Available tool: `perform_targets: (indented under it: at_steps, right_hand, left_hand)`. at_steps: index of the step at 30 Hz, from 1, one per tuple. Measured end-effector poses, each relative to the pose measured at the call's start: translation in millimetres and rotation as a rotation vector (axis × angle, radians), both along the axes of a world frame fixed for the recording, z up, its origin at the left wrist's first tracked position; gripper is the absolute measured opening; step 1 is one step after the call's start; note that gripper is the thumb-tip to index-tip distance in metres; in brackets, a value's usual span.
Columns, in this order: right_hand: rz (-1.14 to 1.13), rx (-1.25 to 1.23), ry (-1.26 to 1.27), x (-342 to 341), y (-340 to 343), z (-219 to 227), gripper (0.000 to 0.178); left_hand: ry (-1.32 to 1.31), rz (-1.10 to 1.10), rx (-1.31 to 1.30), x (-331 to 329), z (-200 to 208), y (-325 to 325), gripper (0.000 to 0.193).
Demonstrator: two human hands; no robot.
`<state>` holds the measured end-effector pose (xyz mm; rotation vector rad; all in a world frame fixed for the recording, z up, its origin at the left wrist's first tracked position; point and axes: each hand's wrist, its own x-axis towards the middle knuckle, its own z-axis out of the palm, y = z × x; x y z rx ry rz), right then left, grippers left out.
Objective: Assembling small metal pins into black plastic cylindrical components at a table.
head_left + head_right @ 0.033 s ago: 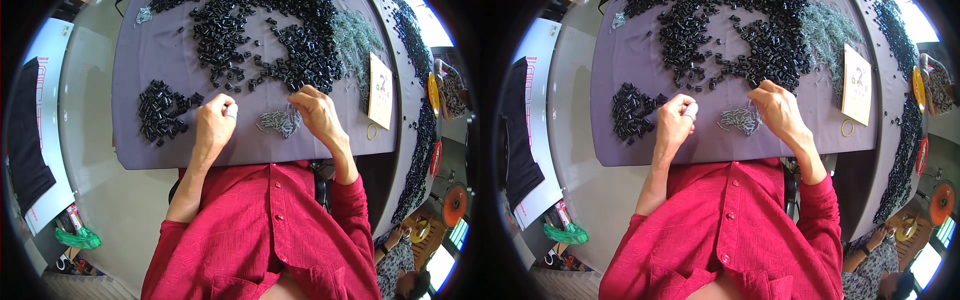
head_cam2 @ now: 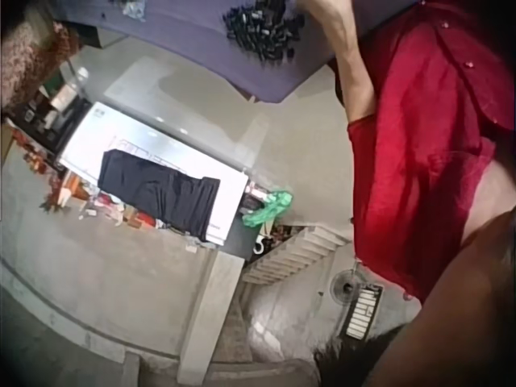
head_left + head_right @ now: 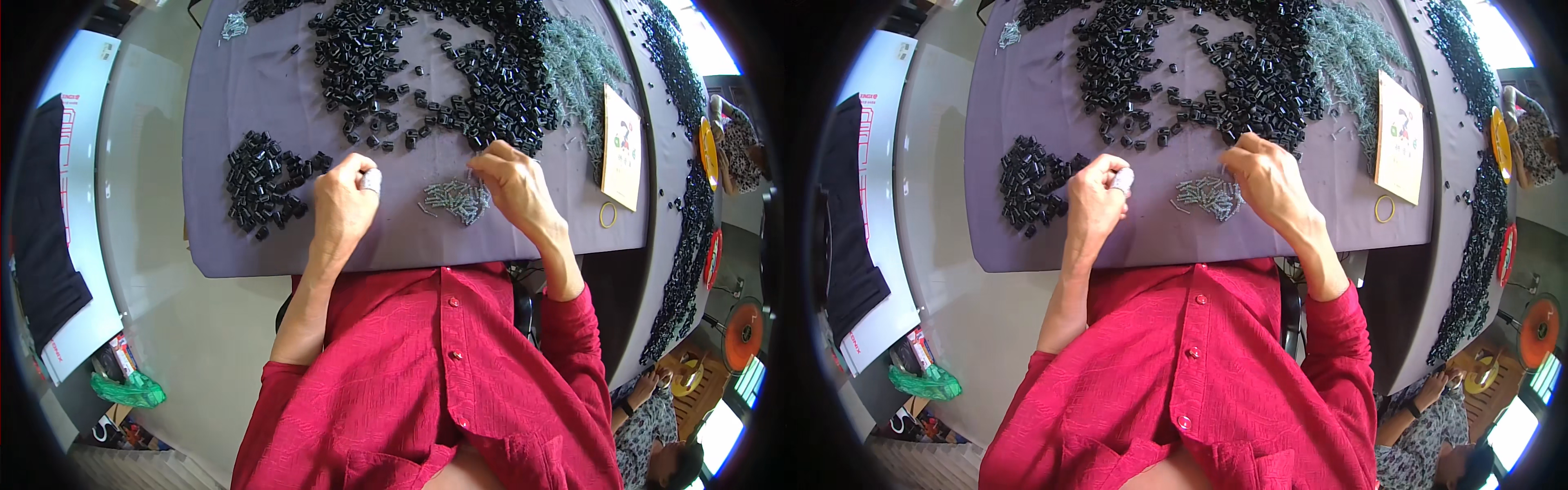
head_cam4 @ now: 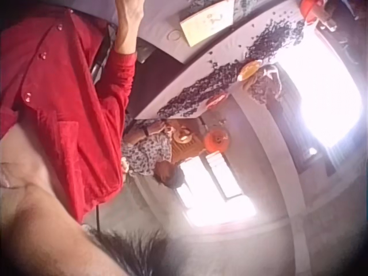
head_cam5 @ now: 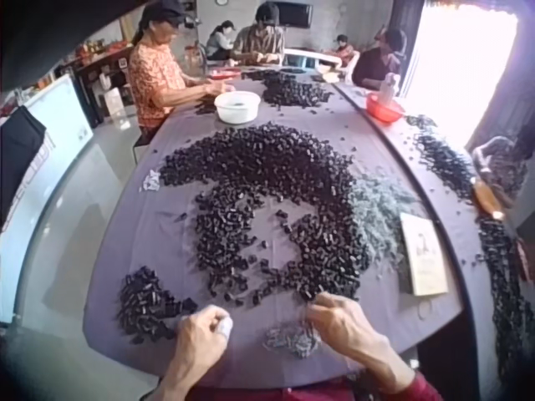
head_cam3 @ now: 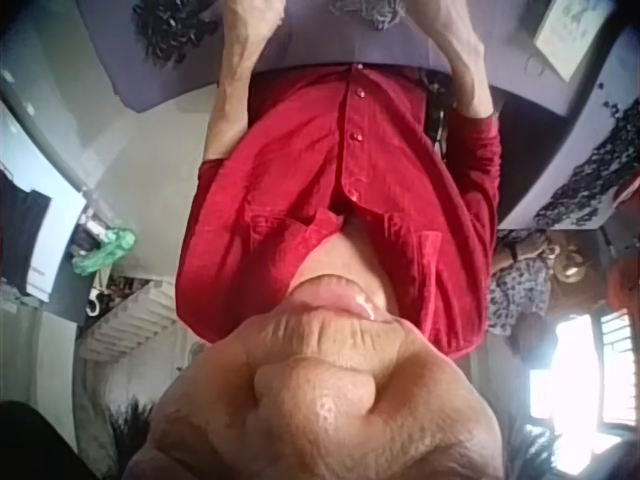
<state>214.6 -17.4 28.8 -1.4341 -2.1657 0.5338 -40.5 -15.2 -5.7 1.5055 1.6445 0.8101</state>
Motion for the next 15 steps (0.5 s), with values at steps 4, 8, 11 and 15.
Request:
perform_targets:
  at_steps: [4, 8, 11, 15]
  right_hand:
    - [0.102, 0.092, -0.124, -0.1, -0.6, -2.1, 0.016]
    - [0.145, 0.097, -0.134, -3.1, 0.2, -1.2, 0.006]
    - [0.153, 0.127, -0.125, -2.0, 2.2, -5.0, 0.002]
    - [0.112, 0.132, -0.137, -6.3, 3.1, -9.2, 0.005]
  left_hand:
    - [0.15, 0.045, 0.032, -23.2, 3.0, 3.1, 0.004]
    - [0.257, 0.114, 0.039, -37.3, 10.3, 6.2, 0.005]
    - [0.29, 0.133, 0.052, -28.9, 22.8, 11.9, 0.006]
    - [0.236, -0.008, 0.388, -0.1, 27.7, 34.1, 0.012]
